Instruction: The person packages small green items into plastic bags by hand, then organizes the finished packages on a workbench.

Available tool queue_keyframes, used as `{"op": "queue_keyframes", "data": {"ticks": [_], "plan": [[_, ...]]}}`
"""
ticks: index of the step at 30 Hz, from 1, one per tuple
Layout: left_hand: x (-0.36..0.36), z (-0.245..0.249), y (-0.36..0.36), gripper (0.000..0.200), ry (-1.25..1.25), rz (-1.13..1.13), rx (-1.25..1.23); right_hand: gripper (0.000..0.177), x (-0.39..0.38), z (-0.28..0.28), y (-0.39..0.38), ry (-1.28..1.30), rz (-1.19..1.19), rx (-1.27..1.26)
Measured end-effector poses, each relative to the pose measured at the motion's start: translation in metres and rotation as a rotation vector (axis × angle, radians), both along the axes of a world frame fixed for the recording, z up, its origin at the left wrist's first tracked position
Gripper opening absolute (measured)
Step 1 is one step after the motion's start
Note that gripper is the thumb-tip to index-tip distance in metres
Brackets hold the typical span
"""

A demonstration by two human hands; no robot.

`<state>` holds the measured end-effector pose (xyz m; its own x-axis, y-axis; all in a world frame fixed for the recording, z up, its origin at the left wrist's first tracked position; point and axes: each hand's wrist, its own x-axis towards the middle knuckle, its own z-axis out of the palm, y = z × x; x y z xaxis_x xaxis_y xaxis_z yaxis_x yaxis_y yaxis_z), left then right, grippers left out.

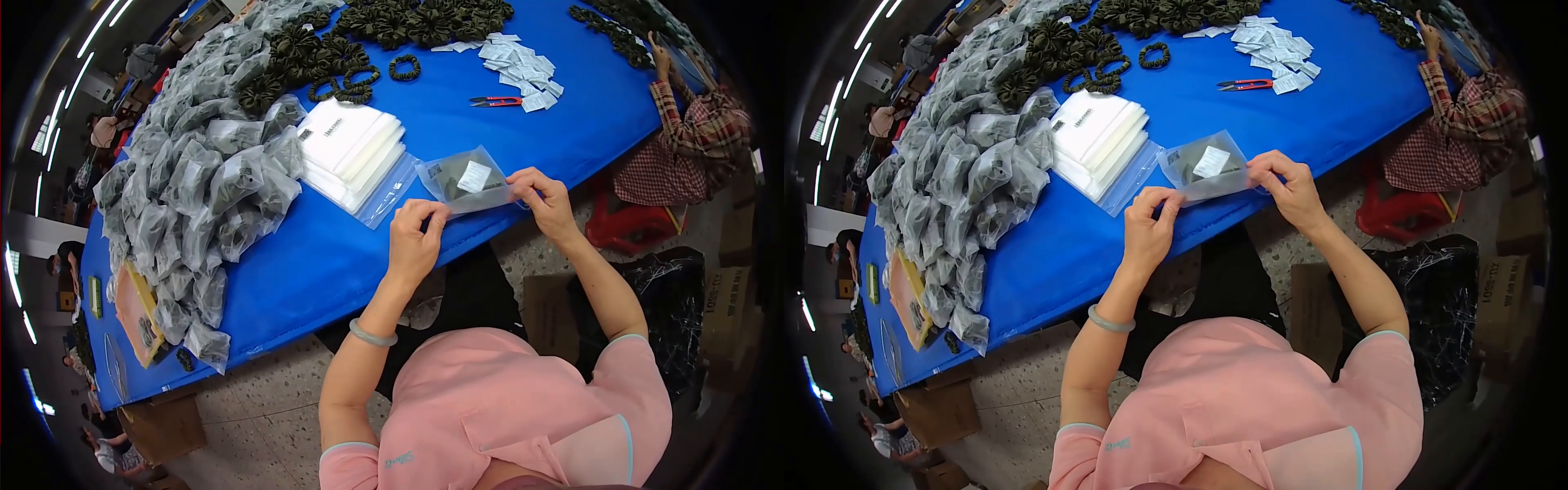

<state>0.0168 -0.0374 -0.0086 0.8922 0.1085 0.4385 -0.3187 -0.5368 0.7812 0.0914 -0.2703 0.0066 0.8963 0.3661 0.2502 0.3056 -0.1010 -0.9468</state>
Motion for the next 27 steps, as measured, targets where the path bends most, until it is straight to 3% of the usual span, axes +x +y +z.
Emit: {"op": "queue_keyframes", "data": {"ticks": [2,7,11,14,16,18,20,21,22,23,24,25,27], "plan": [[-0.001,0.000,-0.005,0.011,0.158,0.051,-0.192,0.012,0.003,-0.008,0.012,-0.012,-0.045,0.072],[0.004,0.014,-0.013,0.011,0.472,0.235,-0.172,0.011,0.008,-0.011,0.022,0.074,-0.161,-0.067],[0.005,0.016,-0.024,0.010,0.464,0.346,0.434,0.011,0.004,-0.002,0.032,-0.211,-0.360,-0.631],[0.006,0.012,-0.020,0.016,0.245,0.401,0.430,0.010,0.008,0.014,0.008,-0.410,-0.465,-0.671],[0.009,0.011,-0.017,0.026,0.027,0.451,0.420,0.007,-0.009,0.063,-0.049,-0.139,-0.373,-0.467],[0.021,0.014,-0.024,0.045,-0.230,0.362,0.438,0.007,-0.028,0.103,-0.125,0.107,-0.347,-0.197],[0.029,0.025,-0.045,0.047,-0.271,0.238,0.468,0.015,-0.056,0.081,-0.281,0.131,-0.127,0.512],[0.031,0.027,-0.052,0.048,-0.281,0.151,0.514,0.021,-0.075,0.044,-0.360,0.101,-0.229,0.628],[0.033,0.029,-0.060,0.050,-0.289,0.061,0.555,0.020,-0.095,0.032,-0.364,0.327,-0.878,0.625],[0.033,0.026,-0.063,0.050,-0.283,0.036,0.573,0.022,-0.119,0.006,-0.390,0.505,-1.159,0.178],[0.033,0.023,-0.066,0.051,-0.277,0.012,0.591,0.023,-0.155,-0.021,-0.427,0.654,-1.140,-0.661],[0.035,0.012,-0.064,0.052,-0.130,-0.038,0.686,0.024,-0.172,-0.028,-0.435,0.733,-1.050,-1.057],[0.044,0.001,-0.064,0.056,0.005,-0.072,0.765,0.027,-0.185,-0.007,-0.415,0.707,-0.930,-1.322]]}}
